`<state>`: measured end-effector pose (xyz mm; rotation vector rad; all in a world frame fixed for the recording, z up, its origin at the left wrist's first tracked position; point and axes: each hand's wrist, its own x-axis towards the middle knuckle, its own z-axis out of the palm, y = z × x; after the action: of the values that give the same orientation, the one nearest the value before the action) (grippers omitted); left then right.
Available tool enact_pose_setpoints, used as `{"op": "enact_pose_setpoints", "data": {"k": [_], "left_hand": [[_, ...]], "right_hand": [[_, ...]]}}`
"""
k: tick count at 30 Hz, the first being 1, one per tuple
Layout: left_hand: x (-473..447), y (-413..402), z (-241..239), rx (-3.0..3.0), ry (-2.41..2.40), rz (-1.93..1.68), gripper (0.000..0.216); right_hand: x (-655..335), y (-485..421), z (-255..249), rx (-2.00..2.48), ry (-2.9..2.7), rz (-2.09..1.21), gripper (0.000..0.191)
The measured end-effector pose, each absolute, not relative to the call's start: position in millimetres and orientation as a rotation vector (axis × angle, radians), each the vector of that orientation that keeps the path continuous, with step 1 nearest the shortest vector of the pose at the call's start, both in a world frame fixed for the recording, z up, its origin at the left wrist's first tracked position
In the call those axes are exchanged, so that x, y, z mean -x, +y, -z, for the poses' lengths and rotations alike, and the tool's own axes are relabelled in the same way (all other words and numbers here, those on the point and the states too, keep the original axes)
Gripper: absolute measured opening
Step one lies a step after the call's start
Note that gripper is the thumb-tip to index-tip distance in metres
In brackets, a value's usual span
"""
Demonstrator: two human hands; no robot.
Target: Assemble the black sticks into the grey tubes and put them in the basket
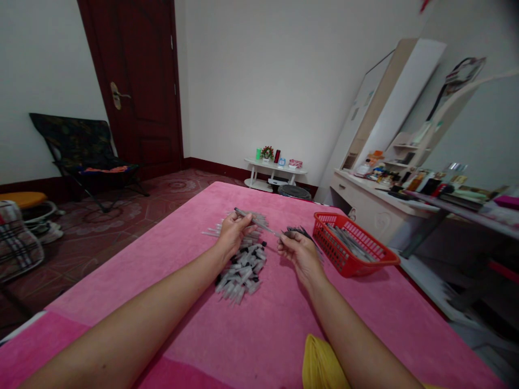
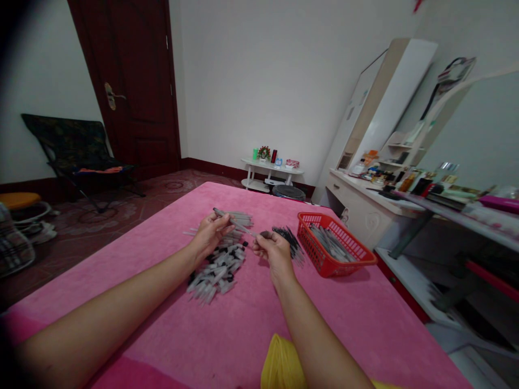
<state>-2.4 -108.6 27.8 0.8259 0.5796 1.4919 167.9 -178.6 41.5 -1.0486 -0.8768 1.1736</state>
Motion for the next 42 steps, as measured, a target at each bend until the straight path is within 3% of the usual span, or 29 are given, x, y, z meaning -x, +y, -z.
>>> {"op": "enact_pose_setpoints", "data": {"k": [6, 17, 42], "left_hand": [[-0.9, -116.0, -32.4, -0.803, 0.598, -1.464, 0.03], [-6.8, -121.1, -38.0, -0.717, 0.679, -1.381, 0.029], [-16.0, -132.7, -36.2, -0.823, 0.583, -1.46, 0.047]], "right_hand": [[-164.8, -179.1, -40.6, 1.041, -1.006, -1.028, 0.032], [-166.9, -176.5, -35.1, 1.198, -1.383, -0.472, 0.013], [-171.1, -183.6, -55.2, 1.191, -1.12, -0.907, 0.019]]}}
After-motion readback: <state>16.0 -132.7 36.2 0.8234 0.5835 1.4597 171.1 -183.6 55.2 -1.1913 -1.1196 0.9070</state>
